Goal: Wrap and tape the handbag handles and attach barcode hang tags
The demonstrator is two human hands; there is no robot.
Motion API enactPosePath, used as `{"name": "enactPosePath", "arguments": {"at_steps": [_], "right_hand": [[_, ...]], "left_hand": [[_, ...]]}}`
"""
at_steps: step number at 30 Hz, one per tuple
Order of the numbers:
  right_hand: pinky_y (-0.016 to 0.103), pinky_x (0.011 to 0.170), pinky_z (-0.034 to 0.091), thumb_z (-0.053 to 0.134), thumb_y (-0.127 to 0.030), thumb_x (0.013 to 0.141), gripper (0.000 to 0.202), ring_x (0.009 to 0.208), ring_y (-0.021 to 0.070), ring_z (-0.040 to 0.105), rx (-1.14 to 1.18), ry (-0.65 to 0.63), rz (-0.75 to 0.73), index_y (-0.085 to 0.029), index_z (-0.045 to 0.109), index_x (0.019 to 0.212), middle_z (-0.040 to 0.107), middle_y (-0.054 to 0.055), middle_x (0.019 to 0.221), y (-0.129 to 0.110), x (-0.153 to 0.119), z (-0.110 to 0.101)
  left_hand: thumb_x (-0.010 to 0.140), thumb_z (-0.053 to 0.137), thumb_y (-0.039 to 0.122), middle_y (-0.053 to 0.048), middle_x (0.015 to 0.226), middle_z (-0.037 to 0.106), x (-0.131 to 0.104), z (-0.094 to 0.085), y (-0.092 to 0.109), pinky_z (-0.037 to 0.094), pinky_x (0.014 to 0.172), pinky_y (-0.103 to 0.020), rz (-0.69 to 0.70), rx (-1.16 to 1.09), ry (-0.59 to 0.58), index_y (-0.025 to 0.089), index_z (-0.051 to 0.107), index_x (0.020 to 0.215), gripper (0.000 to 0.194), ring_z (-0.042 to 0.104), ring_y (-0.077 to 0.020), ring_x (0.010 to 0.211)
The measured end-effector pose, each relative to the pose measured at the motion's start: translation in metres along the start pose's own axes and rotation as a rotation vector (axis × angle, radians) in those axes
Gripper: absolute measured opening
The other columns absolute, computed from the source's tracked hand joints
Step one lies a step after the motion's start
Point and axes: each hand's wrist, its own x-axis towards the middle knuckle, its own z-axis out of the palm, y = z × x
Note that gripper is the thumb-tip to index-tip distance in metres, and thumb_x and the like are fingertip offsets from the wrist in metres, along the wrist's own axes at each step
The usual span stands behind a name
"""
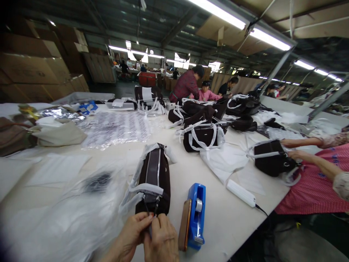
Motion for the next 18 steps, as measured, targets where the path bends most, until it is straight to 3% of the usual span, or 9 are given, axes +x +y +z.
{"name": "enactPosePath", "arguments": {"at_steps": [5,8,10,15,18], "right_hand": [[0.024,0.052,0.041,0.056,-0.034,0.075,0.016,0.060,0.0152,0.056,0.408,-0.007,0.374,-0.020,0.061,0.080,0.060,0.003,0.071,0.013,0.000,-0.011],[0.023,0.046,0.035,0.061,-0.043,0.070,0.027,0.049,0.0125,0.049,0.678,-0.220,0.727,-0.017,0.060,0.062,0.055,-0.001,0.053,0.022,0.006,-0.012],[0.022,0.041,0.027,0.065,-0.048,0.063,0.033,0.042,0.0094,0.041,0.864,-0.351,0.884,-0.016,0.058,0.057,0.049,-0.004,0.045,0.024,0.010,-0.008],[0.020,0.040,0.020,0.074,-0.044,0.053,0.034,0.038,0.0054,0.034,1.097,-0.304,1.081,-0.014,0.059,0.058,0.047,-0.005,0.041,0.019,0.012,0.002],[0.020,0.040,0.020,0.076,-0.044,0.049,0.035,0.037,0.0052,0.035,1.141,-0.273,1.145,-0.013,0.060,0.056,0.048,-0.005,0.040,0.016,0.013,0.003]], "left_hand": [[0.044,0.077,0.047,0.001,0.047,0.057,0.002,-0.004,-0.001,0.036,0.044,-0.023,0.045,0.021,-0.007,0.013,0.060,0.059,0.041,0.048,-0.0093,0.041],[0.046,0.076,0.046,0.000,0.046,0.058,0.001,-0.002,0.002,0.037,0.044,-0.024,0.063,0.036,-0.008,0.013,0.060,0.060,0.039,0.053,-0.0127,0.041],[0.047,0.075,0.048,0.000,0.046,0.059,0.000,-0.003,0.002,0.039,0.044,-0.025,0.073,0.038,0.005,0.014,0.058,0.059,0.039,0.055,-0.0144,0.042],[0.046,0.075,0.051,0.000,0.049,0.061,-0.010,-0.011,-0.013,0.041,0.047,-0.025,0.072,0.023,0.116,0.015,0.059,0.065,0.044,0.055,-0.0132,0.046],[0.044,0.074,0.053,0.001,0.045,0.058,-0.016,-0.013,-0.023,0.042,0.047,-0.027,0.067,-0.009,0.154,0.015,0.057,0.059,0.044,0.053,-0.0130,0.042]]}}
